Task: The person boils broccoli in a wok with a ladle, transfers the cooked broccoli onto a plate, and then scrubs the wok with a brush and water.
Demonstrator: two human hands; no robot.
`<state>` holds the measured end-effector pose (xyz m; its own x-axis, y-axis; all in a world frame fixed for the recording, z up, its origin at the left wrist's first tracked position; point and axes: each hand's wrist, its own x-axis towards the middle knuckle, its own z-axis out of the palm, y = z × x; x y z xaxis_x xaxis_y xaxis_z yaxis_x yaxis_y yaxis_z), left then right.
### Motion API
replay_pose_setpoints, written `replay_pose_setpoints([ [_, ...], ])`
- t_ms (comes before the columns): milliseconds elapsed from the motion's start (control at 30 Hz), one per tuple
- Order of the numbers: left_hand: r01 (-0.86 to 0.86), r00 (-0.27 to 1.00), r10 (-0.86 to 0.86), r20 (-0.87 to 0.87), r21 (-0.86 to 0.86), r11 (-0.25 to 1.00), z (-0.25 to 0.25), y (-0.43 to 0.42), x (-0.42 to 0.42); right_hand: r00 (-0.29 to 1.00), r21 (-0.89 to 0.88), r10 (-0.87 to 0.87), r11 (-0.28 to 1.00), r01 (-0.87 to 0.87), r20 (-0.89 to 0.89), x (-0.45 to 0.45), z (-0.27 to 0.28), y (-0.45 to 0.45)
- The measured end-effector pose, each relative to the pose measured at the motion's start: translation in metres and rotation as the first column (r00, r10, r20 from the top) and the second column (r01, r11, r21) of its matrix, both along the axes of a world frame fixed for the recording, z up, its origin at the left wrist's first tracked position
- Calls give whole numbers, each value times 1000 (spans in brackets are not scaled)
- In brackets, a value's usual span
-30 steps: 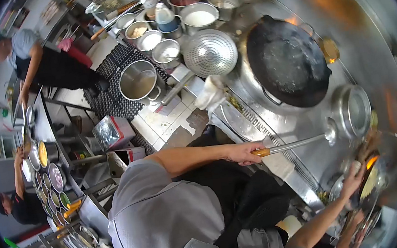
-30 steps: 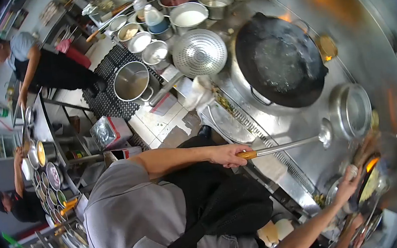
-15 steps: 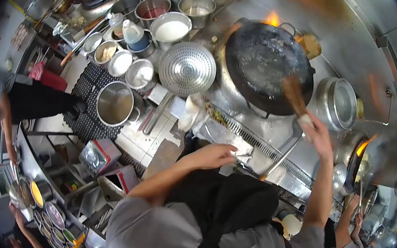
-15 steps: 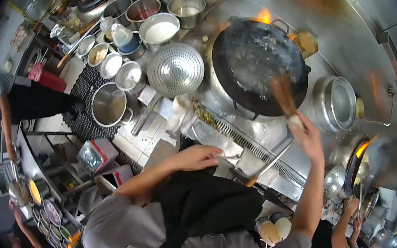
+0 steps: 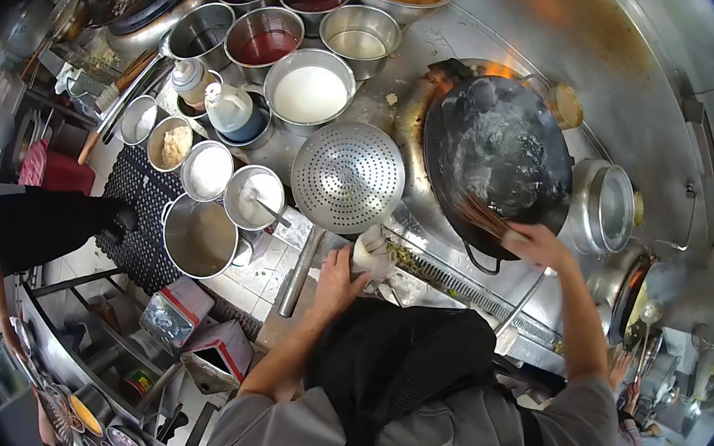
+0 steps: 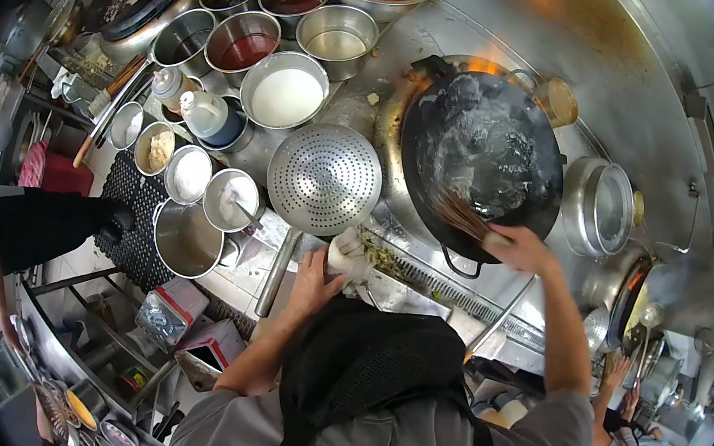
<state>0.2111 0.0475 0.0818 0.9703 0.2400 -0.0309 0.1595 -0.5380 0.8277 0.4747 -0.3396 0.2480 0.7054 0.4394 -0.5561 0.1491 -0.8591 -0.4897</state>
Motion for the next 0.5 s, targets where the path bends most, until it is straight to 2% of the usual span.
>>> replay_pose_setpoints([
  [67, 79, 991, -77, -109, 16, 997, -1, 2, 7, 989, -221, 88, 973, -61, 115, 52, -5, -90],
  [100, 85, 991, -83, -109, 16, 996, 1, 3, 11, 974, -330, 113, 943, -44, 194, 83, -25, -119],
  [167, 142, 985, -135, -103, 55, 988, 4, 3, 16, 848, -424, 55, 882, 206, 528, 93, -5, -25],
  [200, 148, 985, -142, -102, 57, 987, 3, 3, 19, 825, -375, 45, 904, 207, 564, 106, -30, -2],
  [233, 203, 978, -202, -60, 1, 979, 2, 5, 22, 847, -422, 18, 872, 247, 532, 107, -43, 38],
  [267, 262, 965, -263, -18, -52, 964, 1, 7, 21, 863, -372, -18, 898, 236, 505, 97, -53, 69],
  [300, 298, 951, -306, -46, -134, 945, -5, 9, 18, 856, -356, -31, 901, 247, 516, 78, -61, 91],
  [333, 308, 948, -316, -47, -125, 943, -3, 10, 17, 847, -338, -46, 905, 260, 530, 62, -67, 106],
  [367, 201, 962, -256, -97, -381, 902, 2, 9, 13, 869, -291, -34, 935, 202, 494, 39, -59, 108],
  [400, 68, 965, -206, -163, -602, 796, 5, 10, 10, 888, -239, -18, 961, 143, 460, 14, -45, 103],
  [433, 36, 975, -174, -136, -677, 735, 3, 11, 6, 903, -287, 27, 952, 107, 429, -8, -31, 88],
  [467, 39, 975, -177, -138, -670, 741, 7, 11, 2, 917, -335, 76, 940, 65, 391, -22, -18, 69],
  [500, -42, 978, -127, -166, -753, 657, 14, 10, -2, 935, -440, 127, 898, 33, 330, -22, -10, 44],
])
